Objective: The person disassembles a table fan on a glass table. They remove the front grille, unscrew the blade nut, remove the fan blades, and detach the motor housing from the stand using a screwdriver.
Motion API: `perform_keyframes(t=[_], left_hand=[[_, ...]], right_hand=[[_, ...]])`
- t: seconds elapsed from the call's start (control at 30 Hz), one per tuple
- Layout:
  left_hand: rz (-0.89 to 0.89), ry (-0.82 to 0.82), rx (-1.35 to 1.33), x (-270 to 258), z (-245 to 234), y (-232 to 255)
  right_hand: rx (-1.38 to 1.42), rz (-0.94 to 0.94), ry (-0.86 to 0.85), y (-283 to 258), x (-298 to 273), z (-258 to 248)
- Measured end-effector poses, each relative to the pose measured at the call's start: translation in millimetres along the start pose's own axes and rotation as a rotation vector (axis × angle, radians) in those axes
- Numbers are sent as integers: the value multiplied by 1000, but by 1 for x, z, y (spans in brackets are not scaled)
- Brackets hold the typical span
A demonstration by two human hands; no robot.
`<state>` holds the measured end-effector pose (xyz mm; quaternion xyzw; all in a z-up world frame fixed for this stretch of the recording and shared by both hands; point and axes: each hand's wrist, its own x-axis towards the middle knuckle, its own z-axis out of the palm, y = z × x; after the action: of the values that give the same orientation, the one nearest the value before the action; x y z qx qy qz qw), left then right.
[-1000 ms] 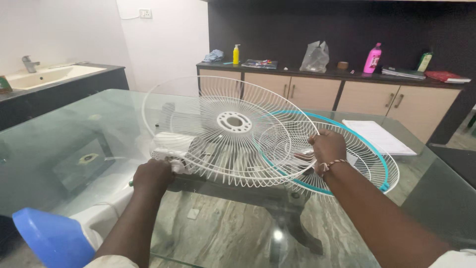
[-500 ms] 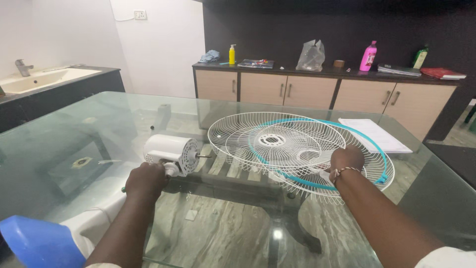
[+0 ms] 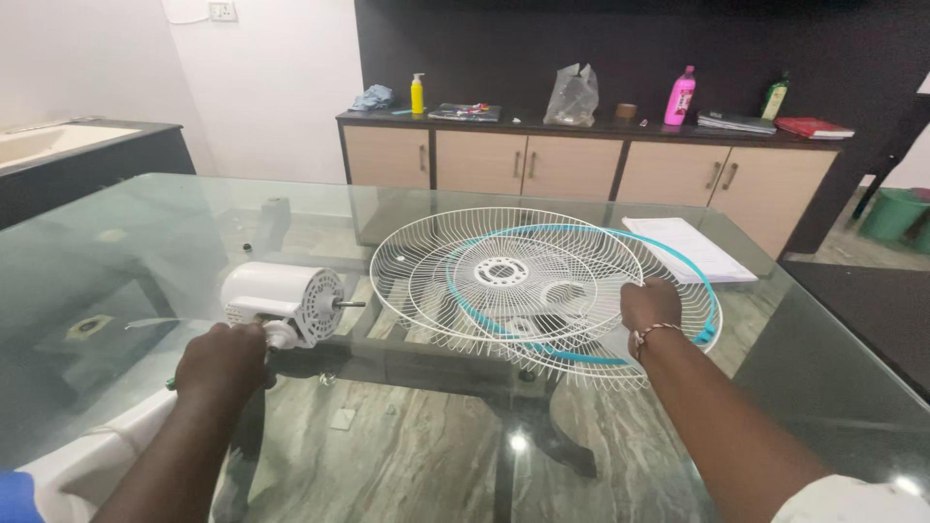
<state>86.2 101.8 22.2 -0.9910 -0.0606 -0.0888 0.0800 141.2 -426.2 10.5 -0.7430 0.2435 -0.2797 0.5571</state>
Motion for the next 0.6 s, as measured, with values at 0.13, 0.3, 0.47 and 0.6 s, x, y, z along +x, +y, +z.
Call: perform_keyframes(t=[0.13,0.3,0.47,0.6], left_hand=[[-15,-21,14,1,-3,2],[-18,-10,45,0,-1,2],[11,18,56,3,6,0],[58,107,53,10,22,-4]], right_hand=[[-327,-109,57,-4,1,-4],[-365,-293,294,-14,-10,7],[-253,-625,319,-51,-55,31],[-141,-902,198,-93,-115,58]])
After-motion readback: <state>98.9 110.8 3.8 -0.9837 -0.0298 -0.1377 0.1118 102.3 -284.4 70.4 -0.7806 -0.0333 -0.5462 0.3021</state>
